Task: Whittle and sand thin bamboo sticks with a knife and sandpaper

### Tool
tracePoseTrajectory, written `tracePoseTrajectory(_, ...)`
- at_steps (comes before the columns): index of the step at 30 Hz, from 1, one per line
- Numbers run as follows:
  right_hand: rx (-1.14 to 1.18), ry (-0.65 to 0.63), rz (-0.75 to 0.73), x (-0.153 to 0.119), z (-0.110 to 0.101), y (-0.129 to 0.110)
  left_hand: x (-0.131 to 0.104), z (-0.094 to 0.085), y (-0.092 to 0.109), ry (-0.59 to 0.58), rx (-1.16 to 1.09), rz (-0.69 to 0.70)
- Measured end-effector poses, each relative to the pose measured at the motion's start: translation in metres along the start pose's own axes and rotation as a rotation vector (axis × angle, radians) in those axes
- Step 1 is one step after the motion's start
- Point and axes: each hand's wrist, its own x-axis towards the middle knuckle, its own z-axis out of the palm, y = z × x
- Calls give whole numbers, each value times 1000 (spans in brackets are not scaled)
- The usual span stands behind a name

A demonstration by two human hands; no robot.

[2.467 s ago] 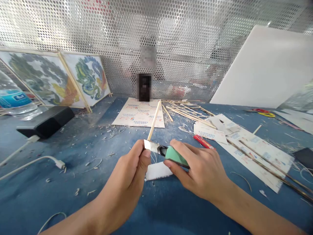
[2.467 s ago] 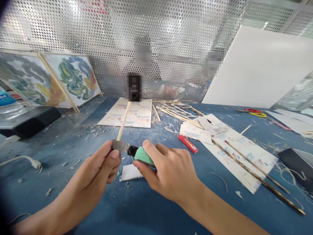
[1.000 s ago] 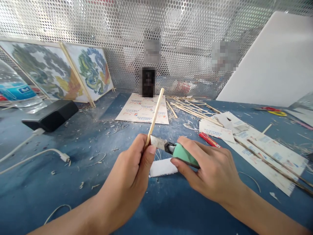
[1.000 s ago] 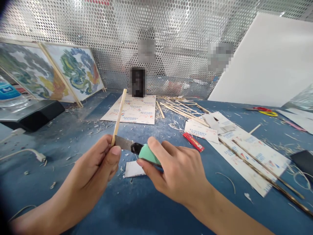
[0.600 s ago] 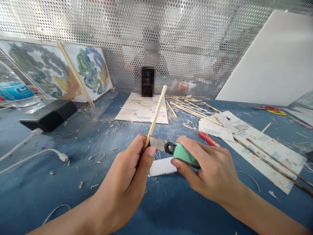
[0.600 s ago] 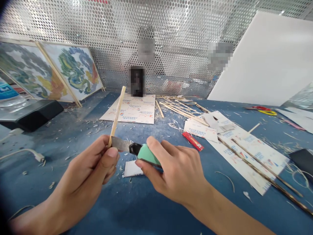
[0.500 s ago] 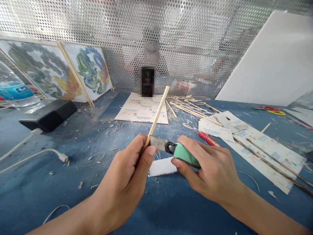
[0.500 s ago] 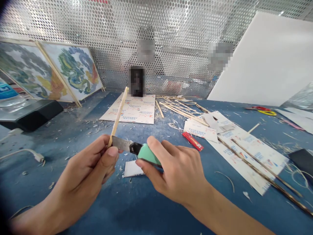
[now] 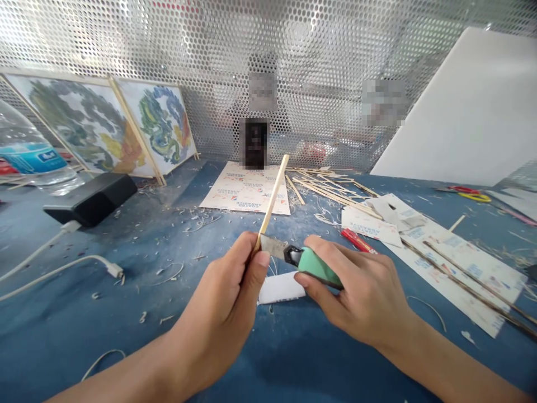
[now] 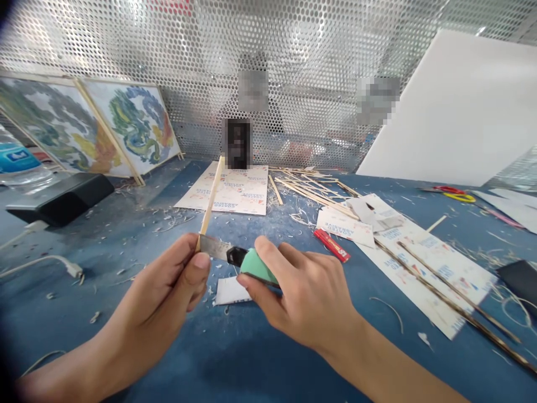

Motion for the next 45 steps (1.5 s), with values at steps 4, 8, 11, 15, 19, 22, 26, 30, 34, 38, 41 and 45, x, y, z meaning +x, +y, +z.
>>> tracePoseTrajectory(4,13,7,-15,0,-1,0,0,2,-1,3,-48,0)
tracePoseTrajectory(8,-3,4,2,-1,-1,-1,0,0,0,-4,-31,-7)
tracePoseTrajectory(11,-35,11,25,-2,-1,-2,1,-2,3,-12,57,-9)
tracePoseTrajectory(15,-69,14,51,-2,0,-4,3,-5,8,28,217,-2)
tracePoseTrajectory(19,-102,9,87,-2,0,-6,6,-6,10,56,329,21)
tracePoseTrajectory(22,-130,-1,112,-3,1,-6,8,-6,8,86,375,16)
tracePoseTrajectory(26,-130,-23,128,-4,1,-6,9,-5,9,68,375,4)
tracePoseTrajectory(30,-129,-52,161,-2,1,-8,10,-6,13,25,339,-2)
tracePoseTrajectory(34,-159,-101,202,2,0,-2,12,-8,12,7,341,-30)
tracePoseTrajectory(38,-210,-60,271,5,1,10,10,-6,9,-10,165,-100)
tracePoseTrajectory(41,-75,-12,231,5,-1,10,8,-4,10,-26,0,-99)
tracePoseTrajectory(45,121,-5,97,0,-3,-1,4,-4,10,-36,-30,-74)
